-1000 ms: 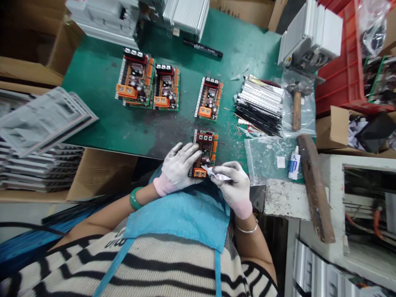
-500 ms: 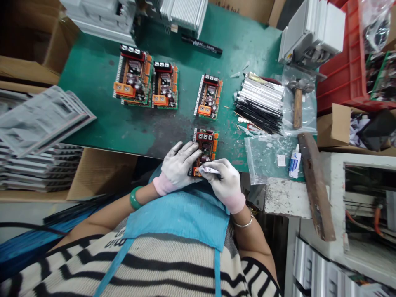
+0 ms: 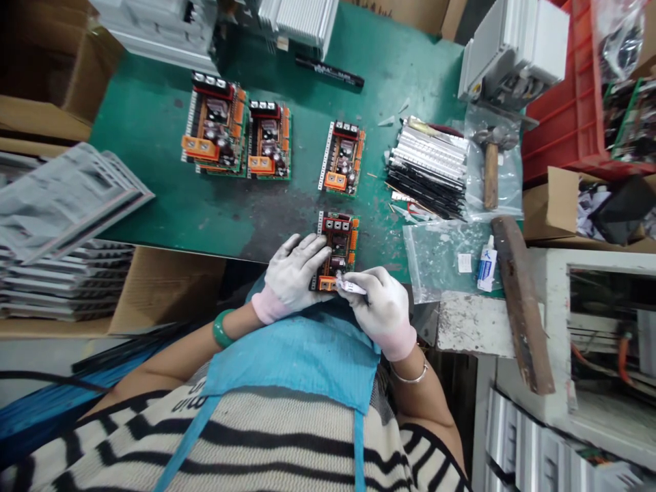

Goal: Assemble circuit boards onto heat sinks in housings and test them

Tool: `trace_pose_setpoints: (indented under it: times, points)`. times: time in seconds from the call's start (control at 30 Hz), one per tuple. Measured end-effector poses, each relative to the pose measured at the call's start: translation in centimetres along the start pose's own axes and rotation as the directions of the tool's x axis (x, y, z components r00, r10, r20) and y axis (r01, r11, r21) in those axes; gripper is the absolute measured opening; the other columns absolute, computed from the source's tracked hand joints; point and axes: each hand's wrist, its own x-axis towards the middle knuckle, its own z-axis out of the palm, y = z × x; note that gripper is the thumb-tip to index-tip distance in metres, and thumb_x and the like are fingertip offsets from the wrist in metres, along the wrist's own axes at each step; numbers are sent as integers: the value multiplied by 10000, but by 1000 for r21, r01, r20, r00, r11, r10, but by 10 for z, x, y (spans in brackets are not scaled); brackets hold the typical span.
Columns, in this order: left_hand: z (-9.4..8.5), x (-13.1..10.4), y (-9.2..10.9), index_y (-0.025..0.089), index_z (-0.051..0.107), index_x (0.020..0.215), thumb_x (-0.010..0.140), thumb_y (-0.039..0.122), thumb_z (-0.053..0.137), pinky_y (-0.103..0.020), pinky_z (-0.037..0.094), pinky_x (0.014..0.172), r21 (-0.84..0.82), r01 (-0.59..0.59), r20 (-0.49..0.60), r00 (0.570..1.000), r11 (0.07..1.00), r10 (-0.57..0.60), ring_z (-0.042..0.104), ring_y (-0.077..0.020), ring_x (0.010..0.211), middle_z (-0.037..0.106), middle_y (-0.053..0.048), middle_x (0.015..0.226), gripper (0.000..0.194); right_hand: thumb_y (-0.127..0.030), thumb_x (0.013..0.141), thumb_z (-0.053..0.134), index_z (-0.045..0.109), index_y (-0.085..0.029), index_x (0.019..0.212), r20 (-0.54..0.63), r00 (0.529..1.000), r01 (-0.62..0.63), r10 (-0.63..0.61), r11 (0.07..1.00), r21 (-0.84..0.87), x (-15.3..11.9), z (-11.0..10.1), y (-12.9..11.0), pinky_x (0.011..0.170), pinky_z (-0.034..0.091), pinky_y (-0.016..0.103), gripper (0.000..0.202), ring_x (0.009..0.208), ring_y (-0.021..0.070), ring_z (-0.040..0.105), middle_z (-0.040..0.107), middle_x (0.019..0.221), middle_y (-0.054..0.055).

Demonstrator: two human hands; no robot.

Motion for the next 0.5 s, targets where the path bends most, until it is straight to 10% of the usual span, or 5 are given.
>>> trace_pose_setpoints:
  times: [0.5]
  points:
    - [-3, 2, 1, 110, 470, 1365, 839, 684, 590, -472, 278, 1181, -32, 13, 22, 1000, 999, -13, 485, -306, 1336, 553, -180, 1389, 788, -218, 897, 662, 620, -249, 1042, -153, 981, 129, -116, 989, 72, -30, 7, 7, 611, 539, 267, 155, 696, 147, 643, 671, 825, 15]
